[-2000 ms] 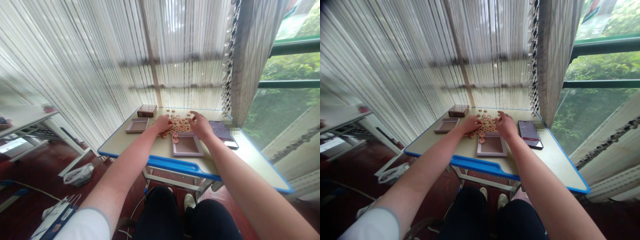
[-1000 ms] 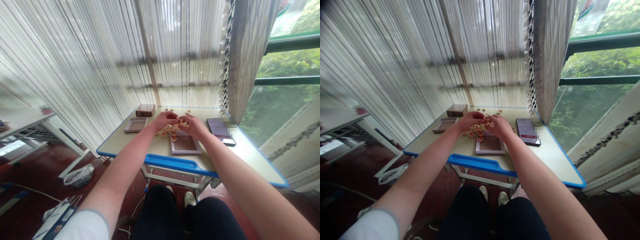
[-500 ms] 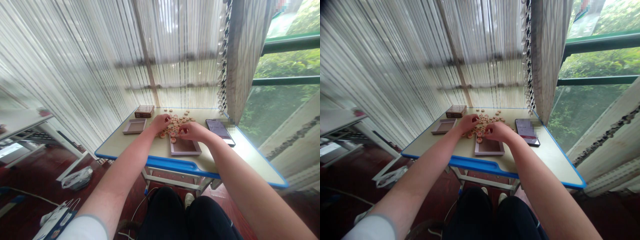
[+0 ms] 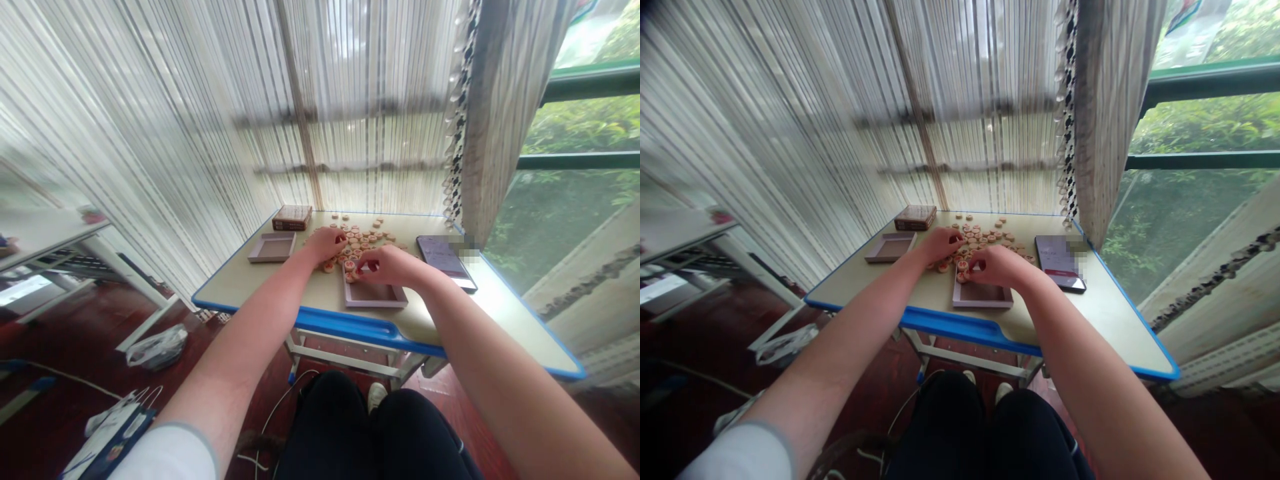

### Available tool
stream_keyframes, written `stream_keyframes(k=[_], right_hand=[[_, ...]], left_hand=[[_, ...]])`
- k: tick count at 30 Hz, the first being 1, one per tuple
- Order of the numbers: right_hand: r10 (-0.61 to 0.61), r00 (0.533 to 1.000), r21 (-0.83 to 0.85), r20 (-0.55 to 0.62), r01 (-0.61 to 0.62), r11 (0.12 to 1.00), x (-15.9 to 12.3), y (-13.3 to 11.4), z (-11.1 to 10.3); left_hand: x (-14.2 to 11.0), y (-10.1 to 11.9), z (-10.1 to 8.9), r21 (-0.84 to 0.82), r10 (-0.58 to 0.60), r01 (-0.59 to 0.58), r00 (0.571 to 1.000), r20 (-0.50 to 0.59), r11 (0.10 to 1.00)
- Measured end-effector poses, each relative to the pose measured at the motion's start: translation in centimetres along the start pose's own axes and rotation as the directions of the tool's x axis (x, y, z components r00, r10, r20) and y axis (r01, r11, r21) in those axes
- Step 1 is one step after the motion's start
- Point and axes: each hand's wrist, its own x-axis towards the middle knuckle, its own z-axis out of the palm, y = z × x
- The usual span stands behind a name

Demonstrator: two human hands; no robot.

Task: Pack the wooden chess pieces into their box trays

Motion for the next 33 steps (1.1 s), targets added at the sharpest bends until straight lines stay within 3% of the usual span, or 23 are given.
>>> stream_keyframes(k=[3,18,25,33], right_hand=[[-0.051,0.998,0.035,-0.025,0.052,0.998,-0.2,-0.7,0.0],[-0.027,0.999,-0.006,-0.047,0.027,1.0,0.2,-1.1,0.7],[-0.078,0.996,0.023,-0.041,0.079,0.997,0.2,-0.9,1.0],[-0.135,0.99,0.044,-0.039,0.137,0.99,0.3,-0.9,1.2]], left_hand=[[0.0,0.1,-0.1,0.017,0.0,0.0,1.0,0.001,1.0],[-0.2,0.0,-0.5,0.008,-0.009,0.009,1.0,-0.013,1.0],[-0.2,0.2,-0.9,0.009,0.017,-0.016,0.995,-0.094,1.0],[-0.2,0.3,-1.1,-0.006,0.01,-0.011,0.993,-0.116,1.0]])
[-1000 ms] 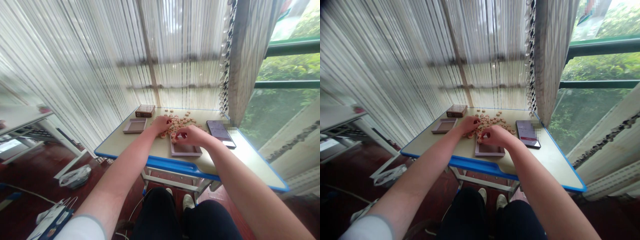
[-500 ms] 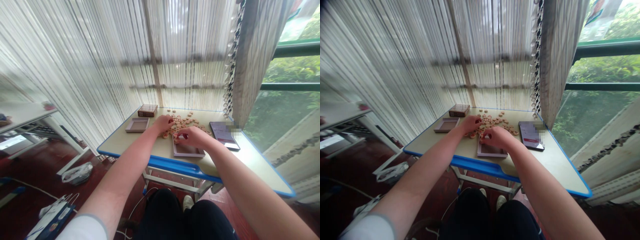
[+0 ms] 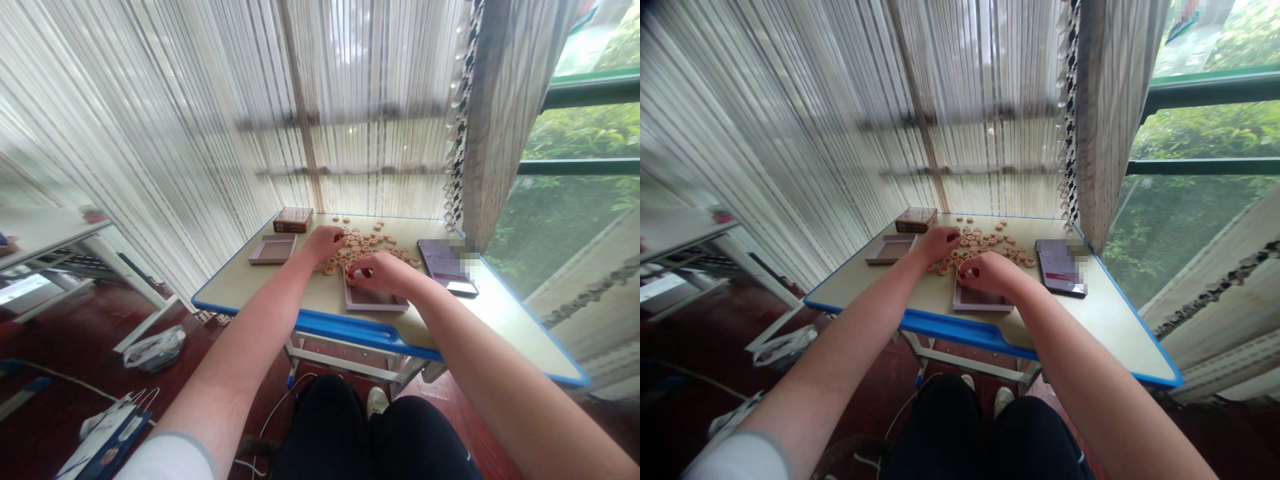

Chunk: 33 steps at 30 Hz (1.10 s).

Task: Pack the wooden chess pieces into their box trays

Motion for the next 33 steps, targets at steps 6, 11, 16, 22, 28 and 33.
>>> stream_keyframes(k=[6,11,16,22,28,33], right_hand=[[0.04,0.999,0.004,-0.011,-0.04,0.999,-0.1,-0.1,-0.3],[0.065,0.998,-0.015,-0.004,-0.065,0.998,-0.2,-0.2,-0.7],[0.065,0.998,-0.006,0.002,-0.065,0.998,-0.2,0.0,-0.6],[0.068,0.997,0.012,-0.026,-0.068,0.998,-0.2,0.2,-0.4],[0.204,0.939,0.139,-0.277,-0.17,0.976,0.2,2.0,-0.9],[0.338,0.823,0.086,-0.457,-0.337,0.938,1.0,4.7,0.3]], left_hand=[[0.0,-0.2,0.1,0.0,0.009,-0.009,1.0,-0.003,1.0],[0.0,-0.1,0.1,0.015,0.009,-0.009,1.0,0.01,1.0],[-0.1,0.0,0.1,0.004,0.007,-0.007,1.0,0.021,1.0],[-0.1,-0.3,0.1,0.008,0.002,-0.002,1.0,0.014,1.0],[0.2,-0.1,0.6,-0.043,0.086,-0.084,0.994,0.062,0.996],[0.2,0.3,1.3,-0.125,0.193,-0.175,0.97,0.15,0.977]])
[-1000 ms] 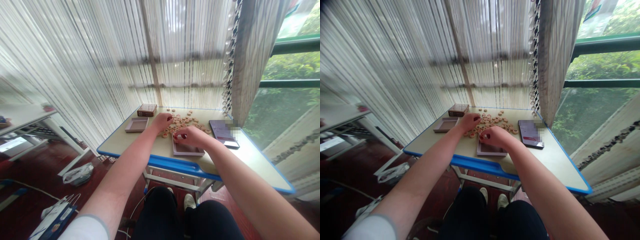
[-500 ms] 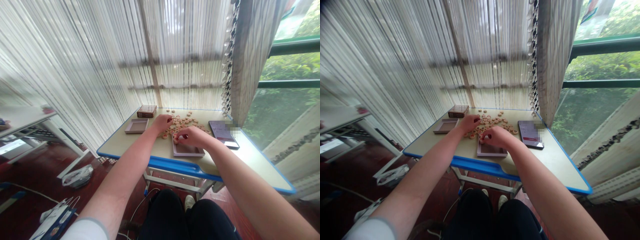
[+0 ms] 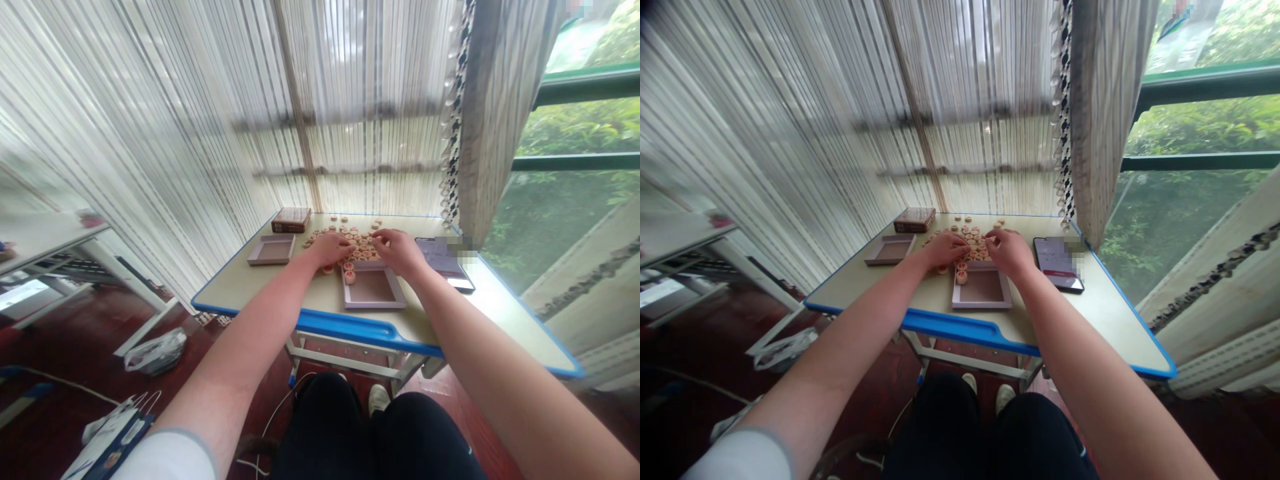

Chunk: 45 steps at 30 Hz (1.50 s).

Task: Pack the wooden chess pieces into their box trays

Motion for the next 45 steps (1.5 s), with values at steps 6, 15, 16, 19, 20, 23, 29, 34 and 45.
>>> stream_keyframes(k=[6,15,16,19,20,23,29,34,45], right_hand=[[-0.057,0.992,-0.123,0.111,0.07,0.99,0.0,0.2,1.3],[-0.287,0.914,0.016,0.288,0.295,0.955,-0.1,-0.2,1.2],[-0.306,0.899,0.021,0.312,0.315,0.949,-0.2,-0.2,1.3],[-0.297,0.899,0.0,0.322,0.313,0.95,-0.3,0.1,1.8],[-0.289,0.903,-0.004,0.318,0.306,0.952,-0.3,0.2,1.9],[-0.256,0.915,0.015,0.312,0.265,0.964,-0.1,0.5,2.2],[-0.228,0.915,0.039,0.334,0.228,0.973,0.4,0.8,2.2],[-0.237,0.913,0.021,0.332,0.245,0.969,0.6,0.8,2.1],[-0.249,0.924,-0.003,0.292,0.261,0.965,0.8,0.7,1.8]], left_hand=[[0.4,0.3,0.8,0.12,-0.045,0.045,0.999,0.005,0.992],[0.9,-0.1,1.0,0.041,-0.132,0.13,0.989,0.06,0.991],[0.9,-0.1,0.9,0.024,-0.123,0.121,0.99,0.075,0.992],[0.8,-0.2,0.8,-0.033,-0.118,0.121,0.989,0.094,0.992],[0.8,-0.1,0.8,-0.048,-0.13,0.134,0.987,0.091,0.99],[0.7,0.0,0.8,-0.078,-0.183,0.189,0.98,0.081,0.979],[0.5,0.3,0.5,-0.121,-0.317,0.315,0.949,0.011,0.941],[0.4,0.1,0.2,-0.198,-0.321,0.292,0.938,-0.132,0.936],[0.6,-0.7,0.4,-0.575,-0.34,0.237,0.937,-0.077,0.783]])
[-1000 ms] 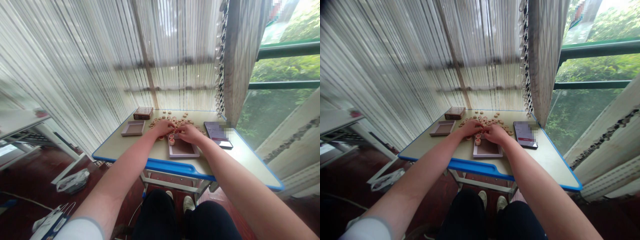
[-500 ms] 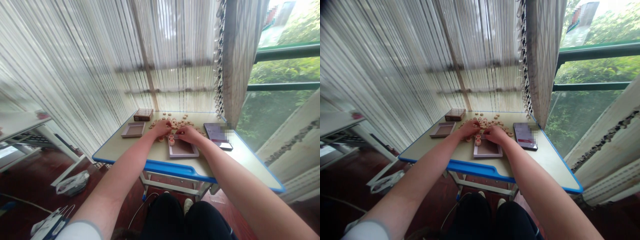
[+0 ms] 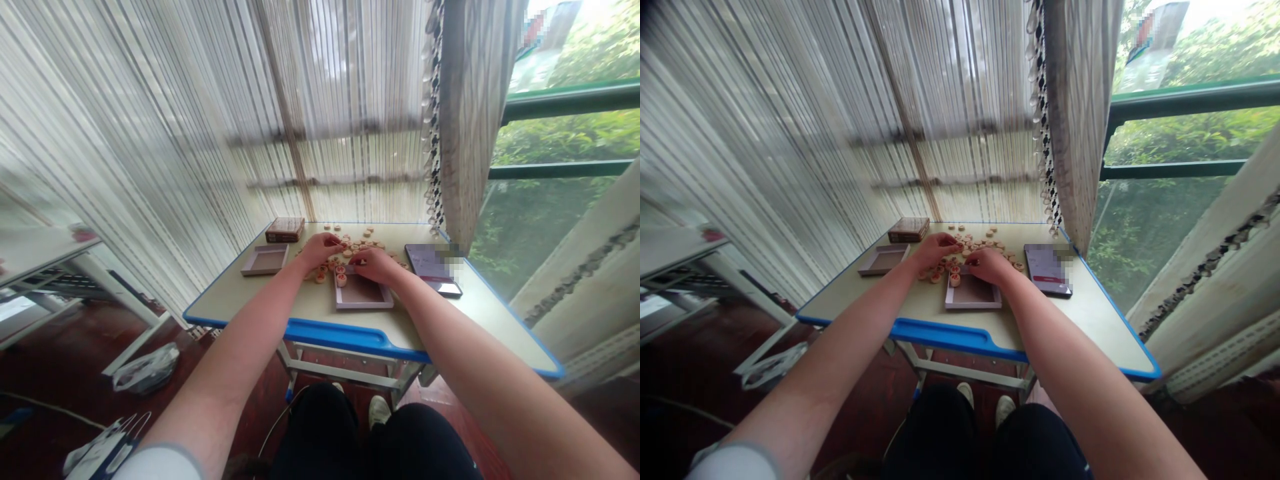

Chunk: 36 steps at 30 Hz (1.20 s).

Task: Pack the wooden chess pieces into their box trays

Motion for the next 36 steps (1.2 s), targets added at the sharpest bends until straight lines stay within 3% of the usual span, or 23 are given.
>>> stream_keyframes(k=[8,11,20,24,27,30,36], right_hand=[[0.004,0.948,0.023,-0.317,0.003,1.0,-0.1,-0.7,-1.2],[-0.045,0.946,0.031,-0.32,0.058,0.998,-0.2,-0.9,-1.3],[-0.012,0.947,0.045,-0.321,0.028,0.999,-0.3,-1.3,-1.7],[0.034,0.949,0.076,-0.313,-0.011,0.997,-0.3,-1.2,-2.3],[0.073,0.961,0.059,-0.267,-0.06,0.996,-0.4,-1.0,-3.0],[0.12,0.986,0.025,-0.12,-0.118,0.993,-0.7,-0.9,-3.5],[0.114,0.975,-0.073,0.193,-0.101,0.992,-2.1,-2.1,-3.4]], left_hand=[[-0.5,1.1,0.1,-0.21,-0.052,0.057,0.998,0.029,0.976],[-0.8,1.6,0.1,-0.252,-0.045,0.058,0.997,0.056,0.966],[-1.2,2.3,0.2,-0.293,-0.046,0.077,0.993,0.109,0.953],[-1.1,2.5,0.1,-0.317,-0.105,0.138,0.988,0.117,0.939],[-0.9,2.1,-0.3,-0.24,-0.131,0.14,0.99,0.056,0.96],[-0.6,1.5,-1.1,-0.047,-0.088,0.089,0.996,0.017,0.995],[-1.1,1.4,-1.8,0.278,-0.081,0.045,0.99,0.116,0.959]])
